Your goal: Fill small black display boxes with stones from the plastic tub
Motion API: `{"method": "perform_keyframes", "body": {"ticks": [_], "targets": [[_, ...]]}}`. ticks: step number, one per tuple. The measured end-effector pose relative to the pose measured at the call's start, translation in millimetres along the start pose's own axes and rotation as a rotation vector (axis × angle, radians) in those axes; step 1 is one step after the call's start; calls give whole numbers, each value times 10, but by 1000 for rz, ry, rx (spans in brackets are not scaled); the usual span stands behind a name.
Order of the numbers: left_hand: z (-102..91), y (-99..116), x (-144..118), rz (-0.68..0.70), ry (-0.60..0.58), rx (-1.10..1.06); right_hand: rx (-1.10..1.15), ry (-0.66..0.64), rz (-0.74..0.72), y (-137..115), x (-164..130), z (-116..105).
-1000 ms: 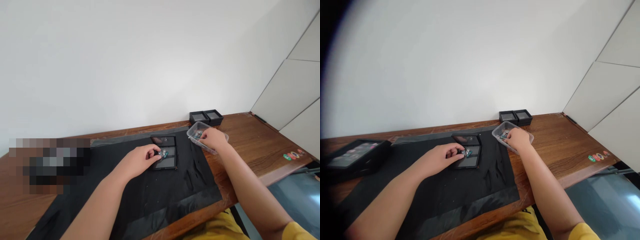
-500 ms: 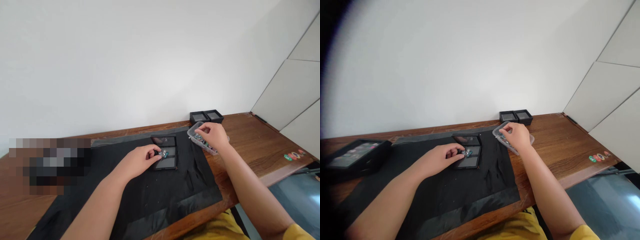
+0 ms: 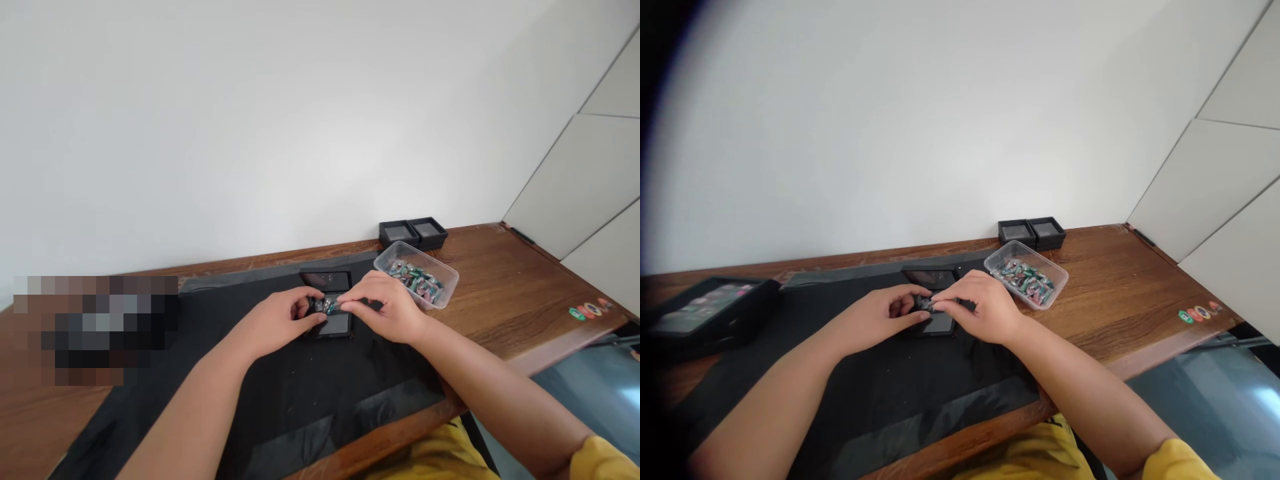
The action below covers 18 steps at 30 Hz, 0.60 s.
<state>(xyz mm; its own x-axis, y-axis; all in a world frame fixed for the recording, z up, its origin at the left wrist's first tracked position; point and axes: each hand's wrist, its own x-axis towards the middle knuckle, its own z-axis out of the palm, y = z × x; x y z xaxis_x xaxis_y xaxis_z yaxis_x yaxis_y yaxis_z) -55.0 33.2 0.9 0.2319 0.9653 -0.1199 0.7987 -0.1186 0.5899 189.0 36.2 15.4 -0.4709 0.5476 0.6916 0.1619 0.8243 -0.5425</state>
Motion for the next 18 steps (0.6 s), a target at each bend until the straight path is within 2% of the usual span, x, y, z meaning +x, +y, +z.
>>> {"method": "perform_keyframes", "body": {"ticks": [5,7,12,15,18], "targets": [[1,82,-37,74,111,42,60,-41,447,26,-6,35],[-8,138,-68,117,173,55,157,-36,579,57,-3,65],[-2,289,-134,285,263,39,524,5,734,113,16,107],[45,338,-136,393,329,-19,620,-3,807,93,30,91],[93,351,-130,442,382,-93,680,-43,840,61,45,69]]}}
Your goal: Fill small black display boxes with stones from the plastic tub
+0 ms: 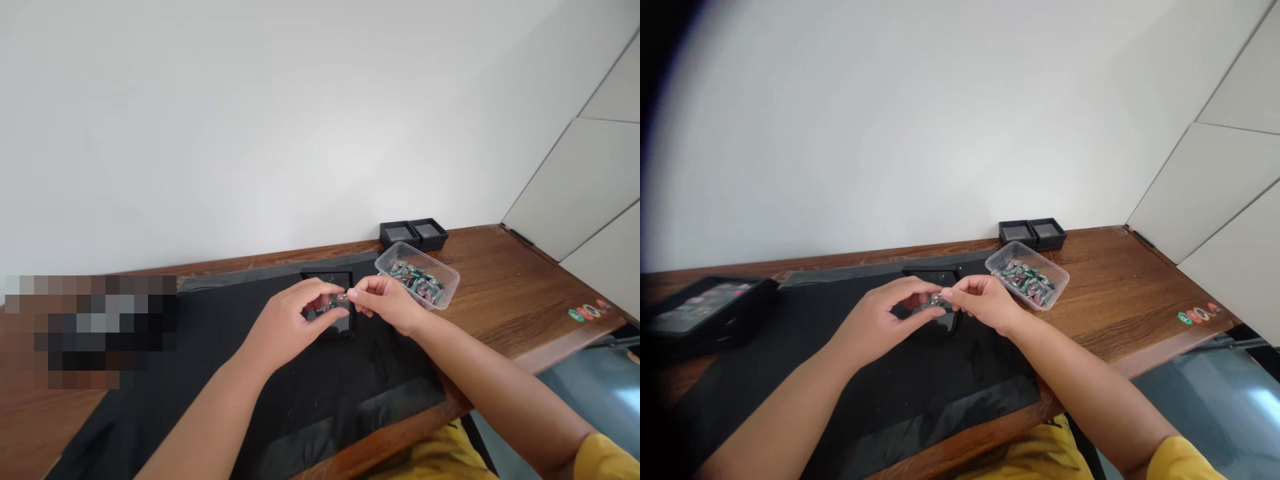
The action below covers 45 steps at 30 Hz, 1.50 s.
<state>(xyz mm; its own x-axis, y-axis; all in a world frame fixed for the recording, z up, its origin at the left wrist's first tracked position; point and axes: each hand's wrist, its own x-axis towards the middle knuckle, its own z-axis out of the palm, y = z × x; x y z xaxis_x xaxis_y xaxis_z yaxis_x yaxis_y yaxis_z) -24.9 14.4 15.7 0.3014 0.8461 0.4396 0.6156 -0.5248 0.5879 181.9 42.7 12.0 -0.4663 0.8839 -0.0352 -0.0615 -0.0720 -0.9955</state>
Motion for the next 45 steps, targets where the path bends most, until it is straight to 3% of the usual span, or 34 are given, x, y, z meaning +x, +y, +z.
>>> {"method": "perform_keyframes", "body": {"ticks": [6,17,24,31,45], "targets": [[10,33,-15,84,87,-39,19,-62,53,-51,-17,6],[32,21,-20,102,148,3,100,-74,92,-38,-6,-5],[9,38,-7,190,162,-12,160,-84,96,-30,-18,8],[-19,69,-3,179,110,-32,137,-104,107,-22,-18,4],[-6,24,-6,146,204,37,204,-135,212,-31,-36,-1]]}}
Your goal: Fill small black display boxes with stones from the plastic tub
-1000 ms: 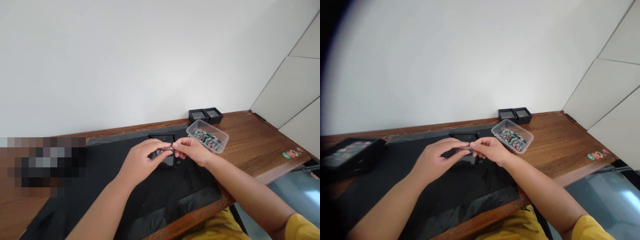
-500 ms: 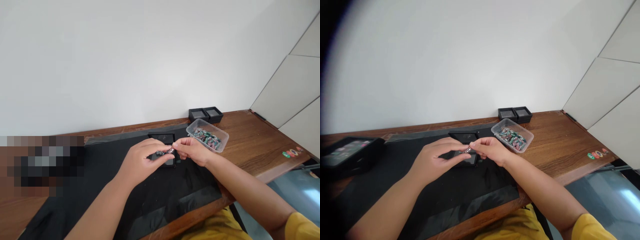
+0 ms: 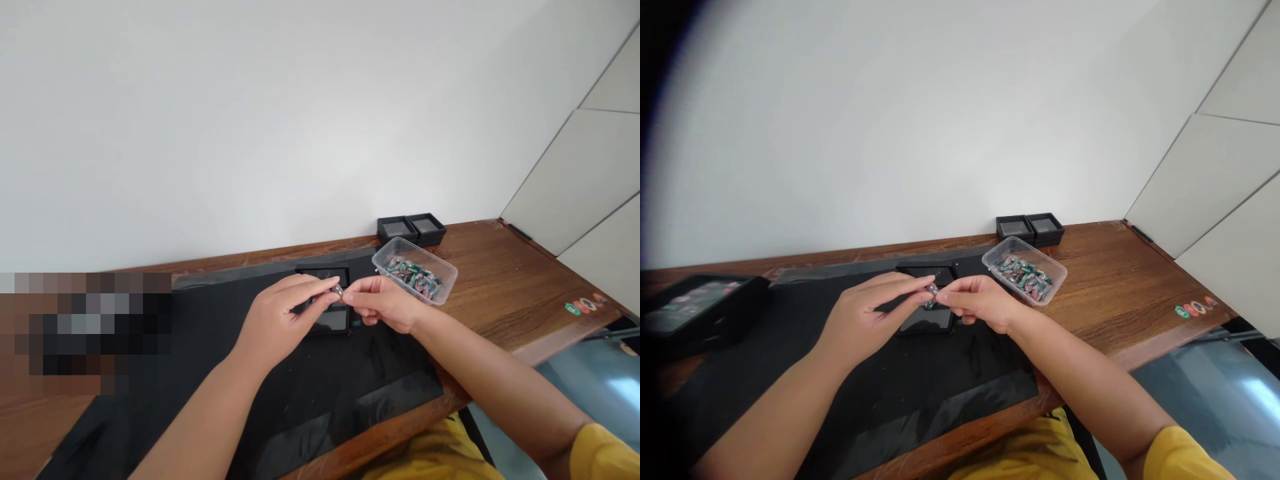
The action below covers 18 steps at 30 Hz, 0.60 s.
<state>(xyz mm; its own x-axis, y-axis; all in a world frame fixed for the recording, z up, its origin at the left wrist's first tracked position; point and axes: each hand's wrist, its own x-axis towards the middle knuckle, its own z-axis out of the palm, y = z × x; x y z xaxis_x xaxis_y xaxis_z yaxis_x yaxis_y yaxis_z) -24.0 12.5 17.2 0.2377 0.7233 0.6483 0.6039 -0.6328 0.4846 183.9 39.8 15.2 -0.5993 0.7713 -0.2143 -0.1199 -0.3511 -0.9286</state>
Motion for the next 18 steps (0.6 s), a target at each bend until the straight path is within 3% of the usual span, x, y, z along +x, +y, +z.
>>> {"method": "perform_keyframes", "body": {"ticks": [6,18], "targets": [[11,4,-21,43,-70,-62,14,5,-3,18,1,4],[2,1,-5,3,-110,-118,28,-14,13,-12,-8,19]]}}
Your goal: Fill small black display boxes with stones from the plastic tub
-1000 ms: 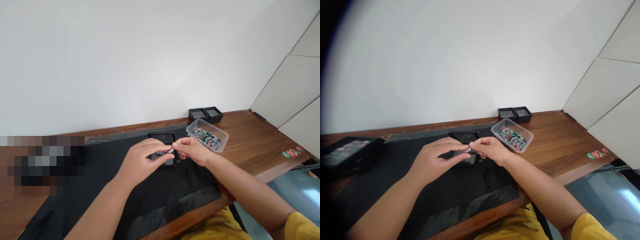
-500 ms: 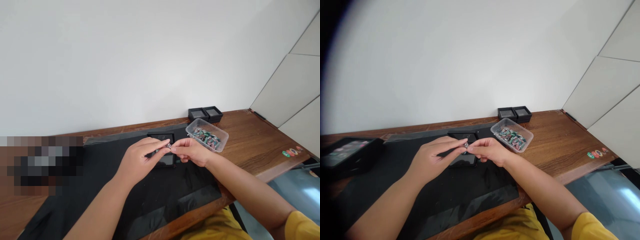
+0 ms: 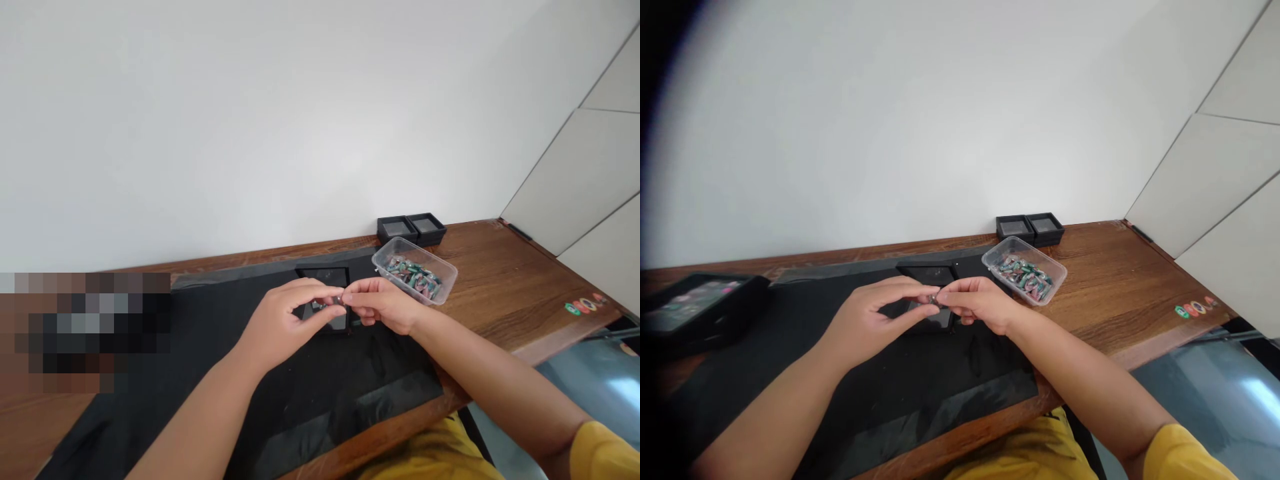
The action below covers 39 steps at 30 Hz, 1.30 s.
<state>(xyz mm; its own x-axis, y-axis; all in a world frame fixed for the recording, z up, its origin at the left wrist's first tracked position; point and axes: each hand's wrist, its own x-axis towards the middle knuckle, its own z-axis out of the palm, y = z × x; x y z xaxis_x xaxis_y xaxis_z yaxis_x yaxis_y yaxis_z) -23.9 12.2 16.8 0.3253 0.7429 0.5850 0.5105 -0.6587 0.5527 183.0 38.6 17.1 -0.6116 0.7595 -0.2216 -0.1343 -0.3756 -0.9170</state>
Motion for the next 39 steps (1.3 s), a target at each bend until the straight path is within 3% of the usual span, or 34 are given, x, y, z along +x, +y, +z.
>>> {"method": "perform_keyframes", "body": {"ticks": [6,11,21,35,39], "targets": [[72,-25,-27,42,-4,63,-20,-19,-2,18,4,2],[172,-34,-29,84,105,182,55,11,-6,61,29,7],[208,-8,7,146,205,355,164,66,96,9,24,-4],[140,6,25,159,282,247,88,77,16,62,25,-16],[110,21,37,119,230,154,78,48,-22,71,32,-27]]}}
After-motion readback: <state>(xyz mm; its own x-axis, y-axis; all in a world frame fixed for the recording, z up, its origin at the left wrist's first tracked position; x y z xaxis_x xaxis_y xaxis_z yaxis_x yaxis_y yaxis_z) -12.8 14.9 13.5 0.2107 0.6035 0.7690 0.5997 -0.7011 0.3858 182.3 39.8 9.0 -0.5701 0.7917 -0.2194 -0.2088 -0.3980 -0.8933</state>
